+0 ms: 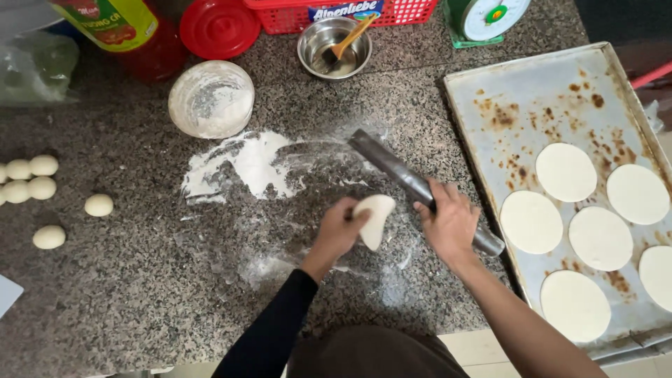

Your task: The recorder rolls out small dough balls into thin circles and places them onto a baking tray.

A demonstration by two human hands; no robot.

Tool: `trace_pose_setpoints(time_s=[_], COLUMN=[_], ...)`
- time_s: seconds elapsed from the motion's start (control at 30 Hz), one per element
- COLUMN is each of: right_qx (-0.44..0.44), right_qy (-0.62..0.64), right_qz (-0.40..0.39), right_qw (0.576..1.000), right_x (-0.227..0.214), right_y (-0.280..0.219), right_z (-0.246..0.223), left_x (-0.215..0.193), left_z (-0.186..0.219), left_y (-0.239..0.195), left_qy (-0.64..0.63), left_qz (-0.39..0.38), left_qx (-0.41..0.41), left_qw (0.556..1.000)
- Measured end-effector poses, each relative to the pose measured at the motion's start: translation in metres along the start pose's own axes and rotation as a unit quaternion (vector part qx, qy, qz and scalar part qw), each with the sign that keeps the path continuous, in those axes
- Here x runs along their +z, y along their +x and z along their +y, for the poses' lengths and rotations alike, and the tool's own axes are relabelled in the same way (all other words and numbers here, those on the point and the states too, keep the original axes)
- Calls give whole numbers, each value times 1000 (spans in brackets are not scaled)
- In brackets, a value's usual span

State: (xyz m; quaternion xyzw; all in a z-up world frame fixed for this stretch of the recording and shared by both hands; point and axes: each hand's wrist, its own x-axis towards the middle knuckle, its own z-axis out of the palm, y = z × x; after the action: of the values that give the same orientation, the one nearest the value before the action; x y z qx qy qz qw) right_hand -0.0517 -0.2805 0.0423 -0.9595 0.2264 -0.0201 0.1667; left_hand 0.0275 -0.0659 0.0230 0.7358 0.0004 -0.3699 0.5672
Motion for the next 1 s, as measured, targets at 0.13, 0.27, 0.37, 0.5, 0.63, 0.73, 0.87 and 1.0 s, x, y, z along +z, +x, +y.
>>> trace_pose_setpoints(time_s=[0.13, 0.27, 0.37, 0.5, 0.63, 0.73, 0.87, 1.0], right_qx=[-70, -199, -268, -260, -232, -199, -159, -173], right_qy=[-6, 8, -7, -86, -176, -128, -100, -95], right_qz=[0, -50, -56, -10, -97, -62, -26, -16], right_qw=[998, 979, 962, 962, 952, 970, 982, 980], right_x=[12, 31, 36, 49, 59, 57, 55, 55], right_y=[-10, -35, -51, -41, 48, 106, 111, 67], right_z=[-13, -18, -22, -30, -50, -66, -61, -56], left_x=[-24, -37, -47, -45, -63, -79, -76, -65], left_z=[-20, -43, -62, -54, 11, 34, 21, 11], left_y=[-22, -35, -49, -38, 29, 79, 96, 50], left_qy=[338, 497, 539, 556, 613, 598, 544, 558], left_qz=[78, 177, 135, 119, 105, 185, 266, 225], left_qx=[20, 274, 257, 198, 133, 178, 267, 233], left_qw=[938, 804, 790, 798, 772, 759, 750, 764])
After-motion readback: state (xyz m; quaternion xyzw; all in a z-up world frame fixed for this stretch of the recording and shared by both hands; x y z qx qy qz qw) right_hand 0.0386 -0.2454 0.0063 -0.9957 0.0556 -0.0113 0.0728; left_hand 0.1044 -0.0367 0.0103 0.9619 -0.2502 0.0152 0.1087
